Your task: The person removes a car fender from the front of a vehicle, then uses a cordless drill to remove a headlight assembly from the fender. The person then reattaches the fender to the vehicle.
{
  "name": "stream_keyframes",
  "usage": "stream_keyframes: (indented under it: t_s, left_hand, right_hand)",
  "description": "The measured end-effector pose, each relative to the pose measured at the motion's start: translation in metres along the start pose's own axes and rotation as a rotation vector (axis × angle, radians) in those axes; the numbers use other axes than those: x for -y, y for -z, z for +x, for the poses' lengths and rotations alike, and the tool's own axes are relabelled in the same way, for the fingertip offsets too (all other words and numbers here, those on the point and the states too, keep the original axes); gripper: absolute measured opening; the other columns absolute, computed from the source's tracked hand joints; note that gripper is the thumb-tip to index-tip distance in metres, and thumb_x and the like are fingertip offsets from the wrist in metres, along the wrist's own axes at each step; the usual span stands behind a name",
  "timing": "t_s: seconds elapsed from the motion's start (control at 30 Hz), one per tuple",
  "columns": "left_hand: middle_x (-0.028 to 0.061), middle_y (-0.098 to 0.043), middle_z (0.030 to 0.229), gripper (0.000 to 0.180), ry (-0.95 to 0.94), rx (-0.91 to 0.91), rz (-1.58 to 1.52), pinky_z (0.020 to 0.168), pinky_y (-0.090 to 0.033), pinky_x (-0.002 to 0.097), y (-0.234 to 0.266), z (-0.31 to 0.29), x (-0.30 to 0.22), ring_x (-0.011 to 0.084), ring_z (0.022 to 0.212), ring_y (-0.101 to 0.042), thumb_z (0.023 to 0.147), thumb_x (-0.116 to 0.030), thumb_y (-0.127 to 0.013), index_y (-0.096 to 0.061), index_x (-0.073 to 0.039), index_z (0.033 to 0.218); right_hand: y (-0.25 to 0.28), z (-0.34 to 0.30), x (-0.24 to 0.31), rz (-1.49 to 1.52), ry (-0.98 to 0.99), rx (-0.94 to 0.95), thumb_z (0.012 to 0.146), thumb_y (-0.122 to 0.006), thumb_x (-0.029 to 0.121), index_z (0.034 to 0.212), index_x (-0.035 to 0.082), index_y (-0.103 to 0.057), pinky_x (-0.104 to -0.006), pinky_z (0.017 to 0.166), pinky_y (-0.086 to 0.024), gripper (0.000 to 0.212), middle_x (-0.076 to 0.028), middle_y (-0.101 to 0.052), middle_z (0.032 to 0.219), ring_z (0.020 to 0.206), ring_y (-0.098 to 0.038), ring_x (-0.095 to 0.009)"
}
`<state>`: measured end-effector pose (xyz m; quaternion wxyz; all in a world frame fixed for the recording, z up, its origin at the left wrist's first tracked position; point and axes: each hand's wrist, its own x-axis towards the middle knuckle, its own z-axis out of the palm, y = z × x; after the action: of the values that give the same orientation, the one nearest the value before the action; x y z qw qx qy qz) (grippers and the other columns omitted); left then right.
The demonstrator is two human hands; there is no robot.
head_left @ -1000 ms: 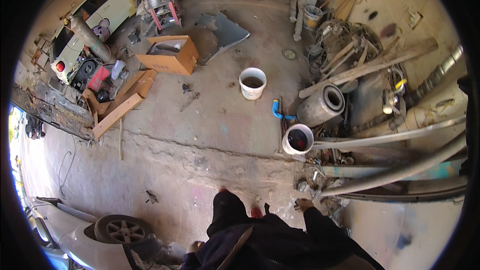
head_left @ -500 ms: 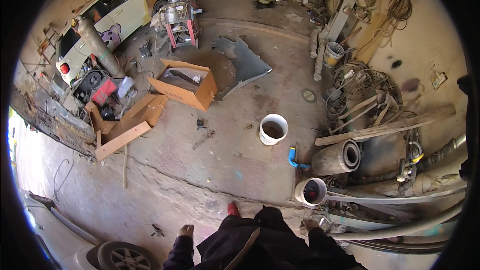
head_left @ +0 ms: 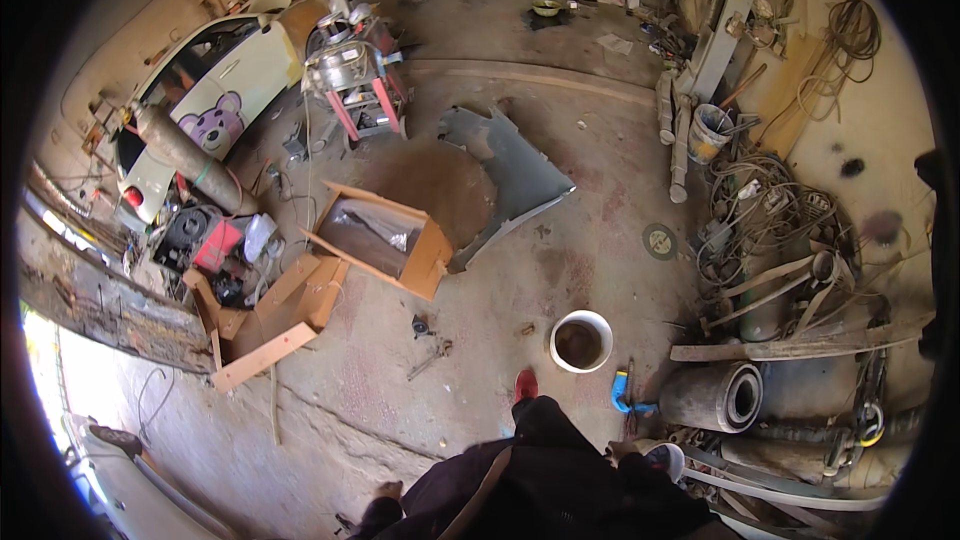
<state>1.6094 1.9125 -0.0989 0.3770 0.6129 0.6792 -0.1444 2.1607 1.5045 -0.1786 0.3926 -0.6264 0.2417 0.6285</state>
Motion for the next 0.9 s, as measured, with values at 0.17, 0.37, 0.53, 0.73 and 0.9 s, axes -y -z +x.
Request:
stream_keyframes:
  t_s: [0.17, 0.37, 0.53, 0.73, 0.9]
  left_hand:
    - [0.0271, -0.078, 0.115, 0.054, -0.046, 0.21, 0.027, 0.099, -0.059, 0.0499, -0.005, 0.04, -0.105, 0.0441, 0.113, -0.075, 0.095, -0.054, -0.07, -0.081, -0.005, 0.116]
    - [0.0249, -0.078, 0.12, 0.055, -0.16, 0.284, 0.099, 0.1, -0.058, 0.0482, 0.004, 0.139, -0.23, 0.0428, 0.117, -0.074, 0.096, -0.056, -0.07, -0.081, -0.007, 0.119]
    - [0.0249, -0.078, 0.121, 0.053, -0.11, 0.233, 0.017, 0.1, -0.058, 0.0477, 0.02, 0.236, -0.366, 0.039, 0.118, -0.075, 0.096, -0.052, -0.068, -0.08, -0.007, 0.121]
    - [0.027, -0.078, 0.119, 0.059, -0.133, 0.083, -0.077, 0.104, -0.056, 0.0487, 0.077, 0.318, -0.563, 0.0411, 0.12, -0.074, 0.093, -0.051, -0.068, -0.08, 0.0, 0.12]
    - [0.0258, -0.077, 0.124, 0.052, -0.19, 0.053, -0.054, 0.107, -0.054, 0.0501, 0.147, 0.355, -0.708, 0.0416, 0.124, -0.071, 0.099, -0.053, -0.065, -0.079, -0.011, 0.126]
  right_hand:
    - [0.008, 0.001, 0.196, 0.171, 0.177, -0.026, 0.101, -0.066, 0.027, 0.091, 0.006, -0.065, -0.0386, 0.052, -0.052, 0.024, -0.012, -0.069, 0.079, 0.062, -0.068, -0.027]
    - [-0.006, 0.018, 0.405, -0.056, 0.42, -0.294, 0.103, -0.066, 0.032, 0.115, 0.001, -0.068, -0.0438, 0.066, -0.06, 0.034, -0.02, -0.077, 0.096, 0.077, -0.075, -0.034]
    - [-0.016, 0.061, 0.529, -0.115, 0.317, -0.354, 0.103, -0.063, 0.034, 0.12, 0.003, -0.067, -0.0506, 0.076, -0.06, 0.035, -0.018, -0.078, 0.104, 0.089, -0.076, -0.036]
    - [-0.053, 0.054, 0.663, -0.22, 0.15, -0.359, 0.104, -0.066, 0.031, 0.113, -0.003, -0.071, -0.044, 0.067, -0.06, 0.035, -0.02, -0.077, 0.095, 0.075, -0.075, -0.033]
    - [-0.061, 0.069, 0.785, -0.05, 0.376, -0.273, 0.102, -0.067, 0.027, 0.112, -0.006, -0.07, -0.0414, 0.066, -0.06, 0.035, -0.022, -0.076, 0.093, 0.074, -0.073, -0.029]
